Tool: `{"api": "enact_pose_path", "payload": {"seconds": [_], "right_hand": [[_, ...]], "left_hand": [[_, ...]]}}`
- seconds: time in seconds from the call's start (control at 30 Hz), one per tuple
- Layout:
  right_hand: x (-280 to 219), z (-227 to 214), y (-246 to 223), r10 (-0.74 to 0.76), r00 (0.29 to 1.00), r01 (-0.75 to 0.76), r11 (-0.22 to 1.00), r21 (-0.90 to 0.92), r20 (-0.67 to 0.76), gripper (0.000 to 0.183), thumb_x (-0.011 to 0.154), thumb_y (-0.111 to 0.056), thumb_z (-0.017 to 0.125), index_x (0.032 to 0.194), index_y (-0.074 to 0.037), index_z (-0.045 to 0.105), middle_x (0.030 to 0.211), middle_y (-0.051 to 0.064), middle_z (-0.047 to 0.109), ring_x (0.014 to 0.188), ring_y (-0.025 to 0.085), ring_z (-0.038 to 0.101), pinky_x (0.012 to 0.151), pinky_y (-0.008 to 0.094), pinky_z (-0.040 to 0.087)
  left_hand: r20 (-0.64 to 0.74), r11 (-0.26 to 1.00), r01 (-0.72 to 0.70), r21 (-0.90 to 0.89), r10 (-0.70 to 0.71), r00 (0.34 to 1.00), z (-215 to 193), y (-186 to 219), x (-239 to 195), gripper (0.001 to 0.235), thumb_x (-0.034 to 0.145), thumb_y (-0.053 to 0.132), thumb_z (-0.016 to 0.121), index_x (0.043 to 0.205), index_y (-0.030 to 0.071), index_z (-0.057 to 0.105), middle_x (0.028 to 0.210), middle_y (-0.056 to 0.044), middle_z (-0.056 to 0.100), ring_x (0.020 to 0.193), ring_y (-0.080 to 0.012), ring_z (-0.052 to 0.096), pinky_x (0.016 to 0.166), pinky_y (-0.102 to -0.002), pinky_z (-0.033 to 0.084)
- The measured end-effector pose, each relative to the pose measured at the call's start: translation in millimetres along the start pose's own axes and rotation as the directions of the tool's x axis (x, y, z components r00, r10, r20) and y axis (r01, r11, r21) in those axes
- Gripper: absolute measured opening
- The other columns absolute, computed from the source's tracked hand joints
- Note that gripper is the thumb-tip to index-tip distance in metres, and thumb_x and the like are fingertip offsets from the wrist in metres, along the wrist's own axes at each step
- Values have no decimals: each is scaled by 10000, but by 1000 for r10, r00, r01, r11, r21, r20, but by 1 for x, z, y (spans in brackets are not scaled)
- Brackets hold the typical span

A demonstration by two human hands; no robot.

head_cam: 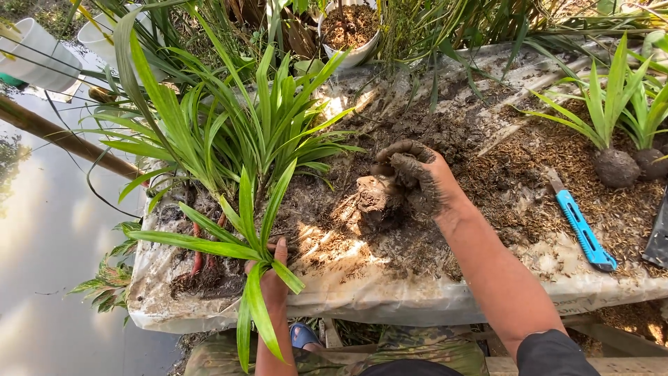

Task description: The person holds a green leafy plant and uses both hands to pack dark soil or mud around its base. The person continues to shape and compact the soil around the plant's roots on a white-covered surface.

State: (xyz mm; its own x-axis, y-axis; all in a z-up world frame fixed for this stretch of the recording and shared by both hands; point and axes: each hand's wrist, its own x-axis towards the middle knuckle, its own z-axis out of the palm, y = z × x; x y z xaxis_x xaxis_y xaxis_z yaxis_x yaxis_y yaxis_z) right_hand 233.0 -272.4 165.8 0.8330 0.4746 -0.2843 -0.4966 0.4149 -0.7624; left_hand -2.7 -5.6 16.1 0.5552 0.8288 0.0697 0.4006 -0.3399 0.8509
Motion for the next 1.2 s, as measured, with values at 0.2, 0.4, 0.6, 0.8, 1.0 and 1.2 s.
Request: {"api": "enact_pose_path", "payload": {"seconds": [0.2,0.4,0.6,0.8,1.0,1.2], "right_hand": [[6,-18,12,-4,999,12,985,-172,43,322,1107,-251,693,841,-72,720,680,49,699,498,115,598,466,250,507],[3,-17,10,60,904,-143,975,-169,-424,524,942,-148,653,1419,-69,451,1090,146,628,868,265,694,703,457,612],[22,-37,21,20,975,-58,984,168,219,474,1001,-265,596,1372,17,681,1409,285,669,1250,385,676,947,549,669],[17,-32,15,52,994,-62,993,102,96,567,984,-146,743,1517,29,658,1239,224,811,995,275,818,819,306,710],[17,-43,13,40,992,-79,935,346,118,524,1049,-561,685,1012,-44,760,870,98,756,669,197,684,484,276,557],[3,-20,-1,-64,994,75,989,127,-83,218,1092,-123,626,1148,42,756,1197,207,821,792,159,739,472,189,549]], "left_hand": [[-46,975,-211,-66,209,977,6,-17,4,315,997,382,834,863,108,753,901,-45,784,889,-211,775,862,-385,633],[-4,981,-164,-107,164,986,2,-10,2,309,1000,397,829,862,142,722,827,0,733,790,-166,737,762,-328,624],[-32,968,-177,-179,174,984,8,-20,2,241,993,307,855,888,135,723,906,-16,749,870,-161,752,848,-305,645],[27,968,-133,-211,142,989,5,-17,4,275,1008,329,832,868,138,693,861,-14,727,835,-179,736,855,-339,624],[20,972,-52,-230,58,998,7,-17,1,253,996,336,846,907,139,715,900,-9,731,871,-169,726,875,-333,614],[10,984,-6,-180,8,1000,7,-19,-1,259,976,375,858,965,147,734,970,-5,779,931,-164,754,897,-307,613]]}}
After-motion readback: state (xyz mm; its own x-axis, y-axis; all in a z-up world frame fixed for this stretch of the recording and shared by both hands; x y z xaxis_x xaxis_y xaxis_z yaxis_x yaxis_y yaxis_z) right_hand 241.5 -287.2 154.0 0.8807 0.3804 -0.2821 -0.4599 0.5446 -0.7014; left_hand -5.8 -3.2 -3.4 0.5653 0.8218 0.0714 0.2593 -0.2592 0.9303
